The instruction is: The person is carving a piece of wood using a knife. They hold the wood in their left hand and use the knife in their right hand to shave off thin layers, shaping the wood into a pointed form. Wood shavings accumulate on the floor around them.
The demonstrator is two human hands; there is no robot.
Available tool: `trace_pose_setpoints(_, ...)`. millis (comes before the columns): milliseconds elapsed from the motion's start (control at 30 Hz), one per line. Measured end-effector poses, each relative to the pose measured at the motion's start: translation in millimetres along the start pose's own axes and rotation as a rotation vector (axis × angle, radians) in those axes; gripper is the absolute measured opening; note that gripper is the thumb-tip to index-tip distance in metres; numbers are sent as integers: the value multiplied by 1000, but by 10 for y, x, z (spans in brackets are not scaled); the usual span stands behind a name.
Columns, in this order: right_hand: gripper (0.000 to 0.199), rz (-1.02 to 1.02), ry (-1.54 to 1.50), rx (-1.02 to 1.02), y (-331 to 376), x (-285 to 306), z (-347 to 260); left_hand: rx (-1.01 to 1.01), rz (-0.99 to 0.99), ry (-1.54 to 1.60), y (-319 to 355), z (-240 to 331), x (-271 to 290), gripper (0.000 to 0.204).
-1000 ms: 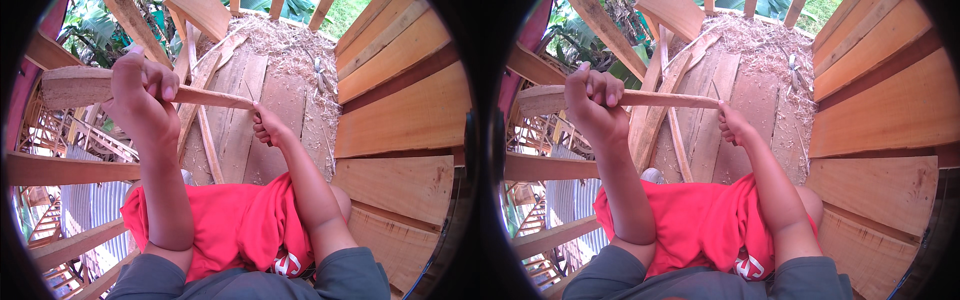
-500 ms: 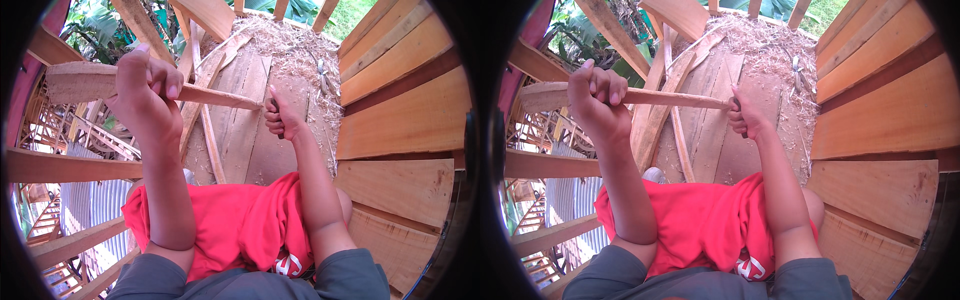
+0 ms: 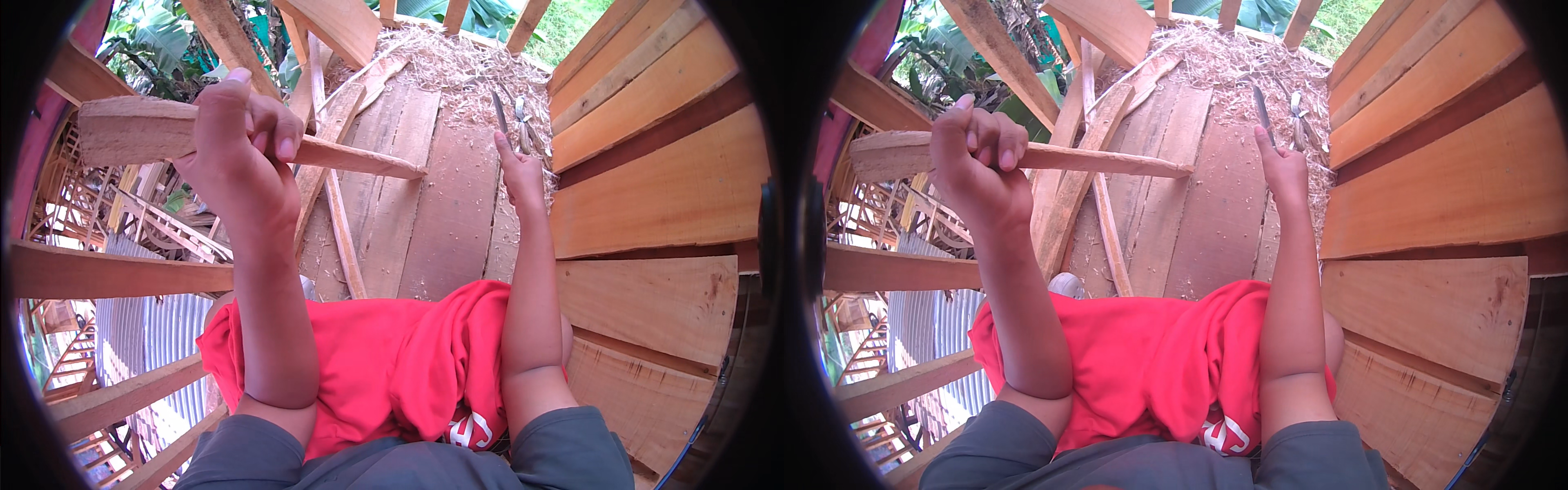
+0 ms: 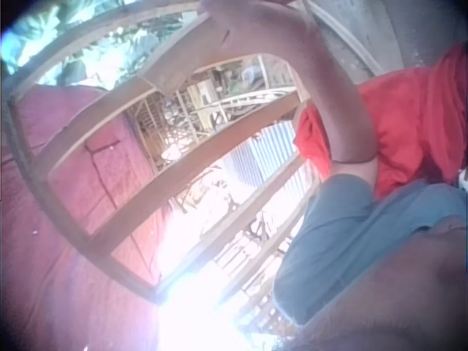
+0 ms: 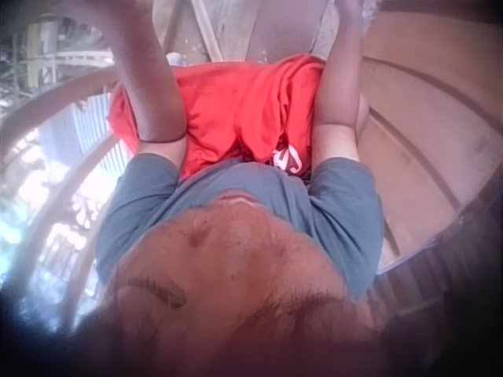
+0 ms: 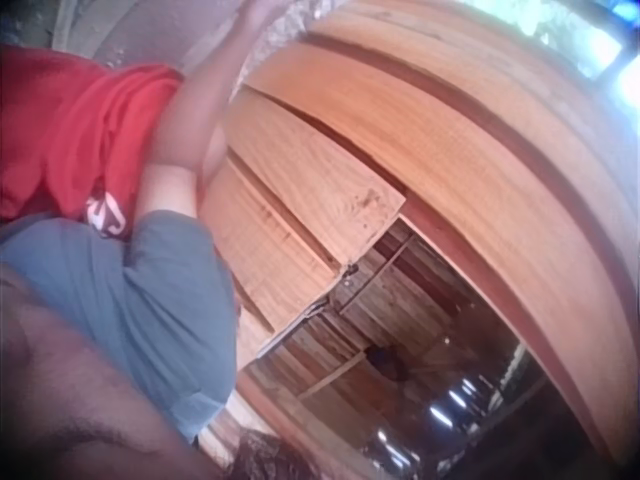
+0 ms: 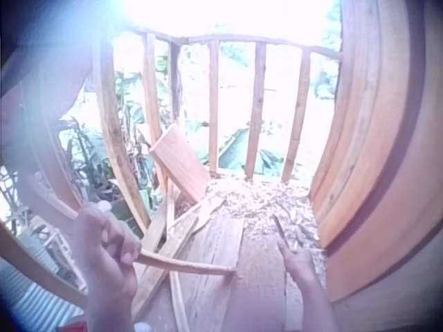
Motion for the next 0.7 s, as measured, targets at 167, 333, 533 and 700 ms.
trace_pose_setpoints(167, 56, -13, 62, 73, 46, -23, -29, 7, 12, -2, -9, 5, 20, 33)
trace_pose_setpoints(333, 53, -41, 59, 95, 38, -50, -19, 6, 7, 3, 13, 25, 5, 31)
trace_pose_setpoints(533, 38, -103, 117, 168, -54, -41, 1, -3, 7, -90, 17, 77, -5, 29)
trace_pose_setpoints(700, 20, -138, 284, 407, 32, 175, -45, 40, 35, -41, 26, 73, 23, 25)
Point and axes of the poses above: each hand's wrist, its own y-axis away from the middle knuckle, its own x-axis out of the back of the hand, z = x × y, the point moved 4 cm from there along -y, towards the middle knuckle, and after that the axes turned 13 degrees about -x, right-handed, at the moved point
